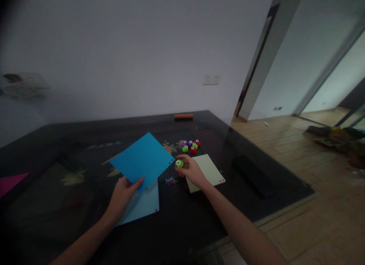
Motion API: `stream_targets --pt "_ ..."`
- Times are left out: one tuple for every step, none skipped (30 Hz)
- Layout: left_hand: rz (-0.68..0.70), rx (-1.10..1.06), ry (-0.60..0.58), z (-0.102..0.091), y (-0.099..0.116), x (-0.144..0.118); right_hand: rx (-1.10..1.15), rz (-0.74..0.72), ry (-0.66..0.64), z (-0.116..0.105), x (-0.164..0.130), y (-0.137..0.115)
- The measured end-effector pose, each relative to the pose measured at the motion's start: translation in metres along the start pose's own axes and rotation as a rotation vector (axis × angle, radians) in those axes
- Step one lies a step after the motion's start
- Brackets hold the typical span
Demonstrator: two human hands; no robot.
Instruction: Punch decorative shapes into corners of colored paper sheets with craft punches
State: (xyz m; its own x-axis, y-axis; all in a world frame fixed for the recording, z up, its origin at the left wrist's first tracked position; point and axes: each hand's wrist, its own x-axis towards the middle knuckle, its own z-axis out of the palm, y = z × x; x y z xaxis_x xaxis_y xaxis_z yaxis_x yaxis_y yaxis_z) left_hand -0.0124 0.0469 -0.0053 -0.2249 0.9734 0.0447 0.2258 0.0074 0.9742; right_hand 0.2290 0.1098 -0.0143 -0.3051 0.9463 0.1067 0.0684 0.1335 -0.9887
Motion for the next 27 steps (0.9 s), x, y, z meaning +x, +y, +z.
stream_targets --pt "-0.007 -0.038 -0.009 0.001 0.0 0.0 0.013 -0.009 0.016 0.0 0.001 0.002" --pt "-0.013 -0.071 -0.019 0.002 0.0 -0.001 0.025 -0.017 0.029 0.001 0.002 0.003" --pt "-0.016 -0.102 -0.028 0.002 0.0 -0.001 0.029 -0.024 0.042 0.0 0.002 0.004" --pt "-0.017 -0.132 -0.036 0.003 -0.001 -0.001 0.019 -0.03 0.059 0.0 0.003 0.005" --pt "-0.017 -0.163 -0.042 0.003 -0.001 -0.001 -0.014 -0.037 0.082 -0.001 0.004 0.005" --pt "-0.017 -0.19 -0.049 0.004 -0.002 -0.001 -0.064 -0.046 0.112 -0.003 0.005 0.005" --pt "-0.017 -0.212 -0.056 0.005 -0.002 -0.002 -0.122 -0.055 0.147 -0.005 0.006 0.004" --pt "-0.018 -0.227 -0.063 0.006 -0.003 -0.003 -0.18 -0.066 0.182 -0.008 0.007 0.003" --pt "-0.019 -0.237 -0.071 0.006 -0.003 -0.004 -0.232 -0.076 0.212 -0.011 0.008 0.003" --pt "-0.02 -0.243 -0.079 0.007 -0.003 -0.005 -0.274 -0.084 0.236 -0.015 0.009 0.002" --pt "-0.018 -0.245 -0.089 0.008 -0.003 -0.006 -0.308 -0.087 0.254 -0.019 0.011 0.002" --pt "-0.013 -0.245 -0.098 0.009 -0.002 -0.007 -0.338 -0.085 0.267 -0.025 0.013 0.003" --pt "-0.01 -0.242 -0.103 0.009 -0.001 -0.008 -0.376 -0.078 0.282 -0.031 0.016 0.003" --pt "-0.007 -0.239 -0.102 0.01 0.0 -0.009 -0.417 -0.063 0.3 -0.039 0.019 0.004" --pt "-0.004 -0.236 -0.1 0.011 0.001 -0.01 -0.461 -0.045 0.323 -0.047 0.023 0.005" --pt "-0.005 -0.232 -0.098 0.011 0.002 -0.011 -0.508 -0.025 0.353 -0.056 0.027 0.007" --pt "-0.009 -0.228 -0.099 0.012 0.002 -0.012 -0.556 -0.004 0.385 -0.066 0.031 0.008" --pt "-0.012 -0.227 -0.103 0.012 0.003 -0.012 -0.603 0.022 0.418 -0.075 0.035 0.01" --pt "-0.012 -0.226 -0.11 0.012 0.003 -0.012 -0.649 0.054 0.455 -0.084 0.039 0.011" --pt "-0.012 -0.225 -0.115 0.013 0.003 -0.012 -0.695 0.087 0.492 -0.092 0.043 0.013" --pt "-0.013 -0.224 -0.119 0.013 0.003 -0.012 -0.737 0.119 0.522 -0.099 0.046 0.015" --pt "-0.011 -0.223 -0.118 0.014 0.003 -0.012 -0.773 0.149 0.545 -0.104 0.049 0.018" --pt "-0.008 -0.222 -0.116 0.014 0.003 -0.012 -0.805 0.177 0.559 -0.107 0.052 0.02" --pt "-0.007 -0.221 -0.112 0.014 0.003 -0.012 -0.833 0.201 0.568 -0.109 0.055 0.023" --pt "-0.009 -0.22 -0.11 0.014 0.003 -0.012 -0.858 0.221 0.573 -0.109 0.056 0.025" --pt "-0.013 -0.22 -0.11 0.014 0.003 -0.012 -0.881 0.237 0.577 -0.109 0.058 0.028" --pt "-0.019 -0.219 -0.11 0.014 0.003 -0.012 -0.903 0.248 0.58 -0.108 0.059 0.03"
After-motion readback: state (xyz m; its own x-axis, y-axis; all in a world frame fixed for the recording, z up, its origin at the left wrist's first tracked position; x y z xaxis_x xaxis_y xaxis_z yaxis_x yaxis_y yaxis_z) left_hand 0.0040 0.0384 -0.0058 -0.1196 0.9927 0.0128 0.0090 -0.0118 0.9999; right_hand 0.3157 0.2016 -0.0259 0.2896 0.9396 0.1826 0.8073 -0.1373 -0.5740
